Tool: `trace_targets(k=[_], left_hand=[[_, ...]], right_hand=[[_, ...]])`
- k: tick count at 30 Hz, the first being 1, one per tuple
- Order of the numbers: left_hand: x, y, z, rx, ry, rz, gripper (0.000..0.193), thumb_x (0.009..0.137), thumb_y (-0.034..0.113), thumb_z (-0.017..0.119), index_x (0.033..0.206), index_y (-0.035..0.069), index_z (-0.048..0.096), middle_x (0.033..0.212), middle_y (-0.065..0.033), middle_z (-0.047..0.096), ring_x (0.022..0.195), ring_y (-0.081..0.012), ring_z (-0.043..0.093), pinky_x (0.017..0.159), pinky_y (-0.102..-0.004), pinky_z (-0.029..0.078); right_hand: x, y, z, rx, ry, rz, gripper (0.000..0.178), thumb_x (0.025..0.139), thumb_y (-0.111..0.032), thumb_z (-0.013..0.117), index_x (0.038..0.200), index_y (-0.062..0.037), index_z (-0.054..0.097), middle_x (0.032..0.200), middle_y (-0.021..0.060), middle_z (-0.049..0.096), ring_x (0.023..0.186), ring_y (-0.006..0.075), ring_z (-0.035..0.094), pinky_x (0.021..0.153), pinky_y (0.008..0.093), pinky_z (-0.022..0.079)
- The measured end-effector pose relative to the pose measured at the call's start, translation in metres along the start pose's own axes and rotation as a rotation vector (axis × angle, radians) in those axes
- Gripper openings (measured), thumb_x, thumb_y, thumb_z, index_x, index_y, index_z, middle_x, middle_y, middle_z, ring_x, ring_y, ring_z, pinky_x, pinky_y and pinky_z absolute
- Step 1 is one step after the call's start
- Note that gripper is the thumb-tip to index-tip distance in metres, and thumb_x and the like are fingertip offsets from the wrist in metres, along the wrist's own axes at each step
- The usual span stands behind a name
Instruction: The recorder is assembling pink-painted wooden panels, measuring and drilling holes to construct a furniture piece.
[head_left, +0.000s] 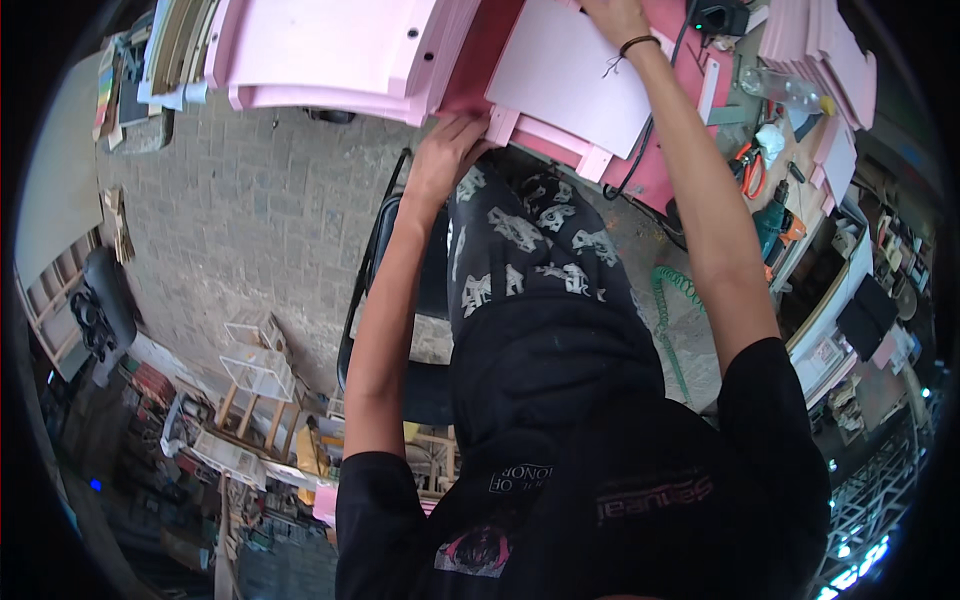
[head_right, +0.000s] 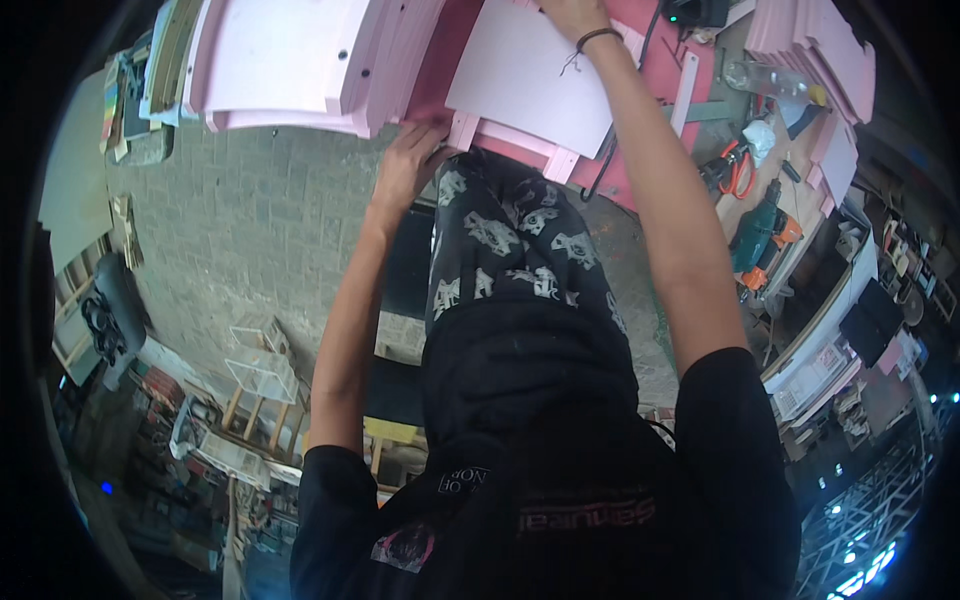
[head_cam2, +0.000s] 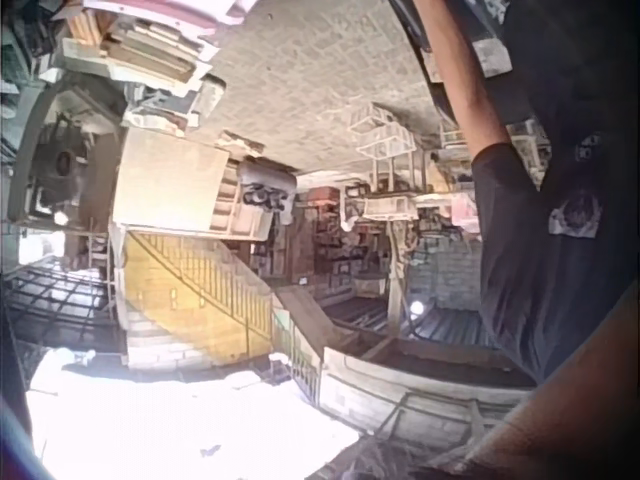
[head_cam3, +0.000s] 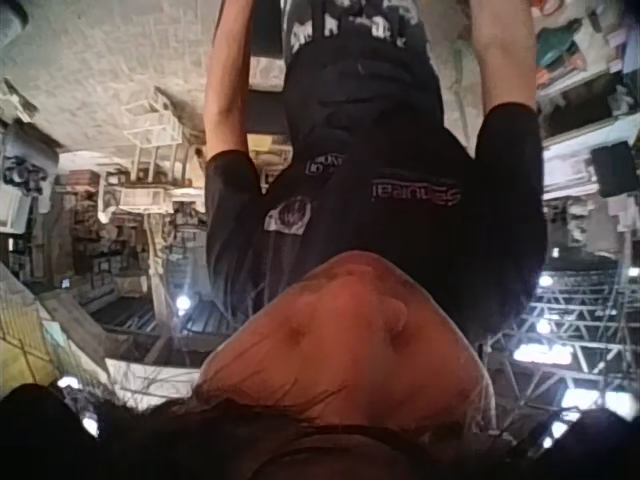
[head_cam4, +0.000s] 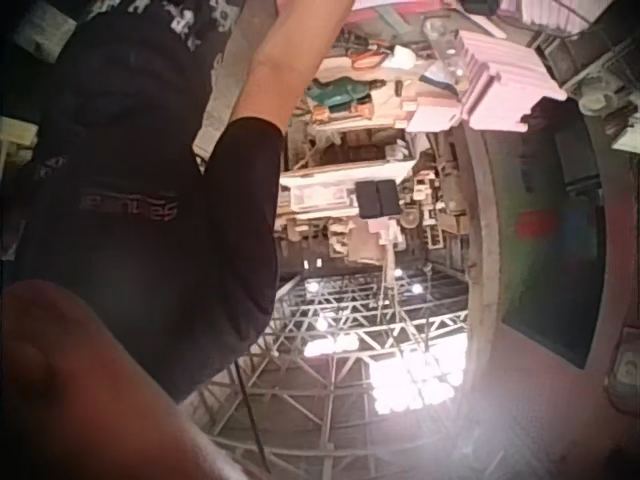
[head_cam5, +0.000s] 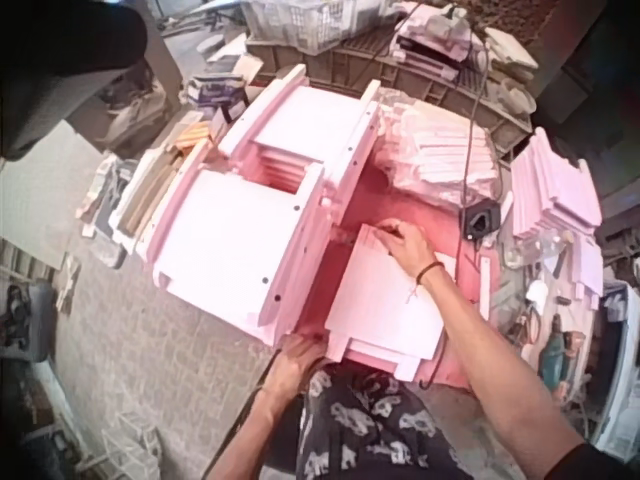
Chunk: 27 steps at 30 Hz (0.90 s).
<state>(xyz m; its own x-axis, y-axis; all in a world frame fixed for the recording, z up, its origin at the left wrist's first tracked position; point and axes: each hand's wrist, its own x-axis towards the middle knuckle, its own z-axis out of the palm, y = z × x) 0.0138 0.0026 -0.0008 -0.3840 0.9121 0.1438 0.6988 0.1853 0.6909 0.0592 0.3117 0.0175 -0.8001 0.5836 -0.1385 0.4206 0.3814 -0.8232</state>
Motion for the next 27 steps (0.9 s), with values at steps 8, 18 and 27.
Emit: trace_targets(k=[8, 18, 27], left_hand=[[-0.008, -0.002, 0.005, 0.004, 0.073, 0.009, 0.026, 0.072, 0.006, 0.073, 0.096, 0.002, 0.065, 0.095, -0.0107, 0.065, 0.09, -0.0297, 0.06, 0.078, -0.0384, 0.05], [-0.005, -0.001, 0.004, 0.003, 0.075, 0.04, 0.027, 0.072, 0.009, 0.074, 0.096, 0.002, 0.064, 0.091, -0.0112, 0.064, 0.088, -0.0299, 0.06, 0.076, -0.039, 0.05], [-0.004, -0.003, 0.003, -0.014, 0.062, 0.057, 0.027, 0.071, 0.008, 0.074, 0.095, 0.001, 0.063, 0.09, -0.0112, 0.064, 0.087, -0.0306, 0.06, 0.075, -0.0395, 0.05]], right_hand=[[-0.001, 0.008, 0.011, -0.018, 0.06, -0.094, 0.028, 0.09, -0.028, 0.064, 0.098, -0.0014, 0.067, 0.078, 0.0055, 0.065, 0.069, 0.0099, 0.056, 0.062, 0.0264, 0.045], [-0.001, 0.012, 0.01, -0.001, 0.067, -0.08, 0.027, 0.09, -0.028, 0.063, 0.098, -0.0021, 0.067, 0.076, 0.0034, 0.064, 0.066, 0.0098, 0.055, 0.06, 0.0262, 0.045], [-0.001, 0.011, 0.009, -0.092, 0.078, -0.057, 0.03, 0.089, -0.03, 0.063, 0.101, -0.0035, 0.068, 0.076, 0.0067, 0.066, 0.066, 0.0114, 0.058, 0.061, 0.0276, 0.047]])
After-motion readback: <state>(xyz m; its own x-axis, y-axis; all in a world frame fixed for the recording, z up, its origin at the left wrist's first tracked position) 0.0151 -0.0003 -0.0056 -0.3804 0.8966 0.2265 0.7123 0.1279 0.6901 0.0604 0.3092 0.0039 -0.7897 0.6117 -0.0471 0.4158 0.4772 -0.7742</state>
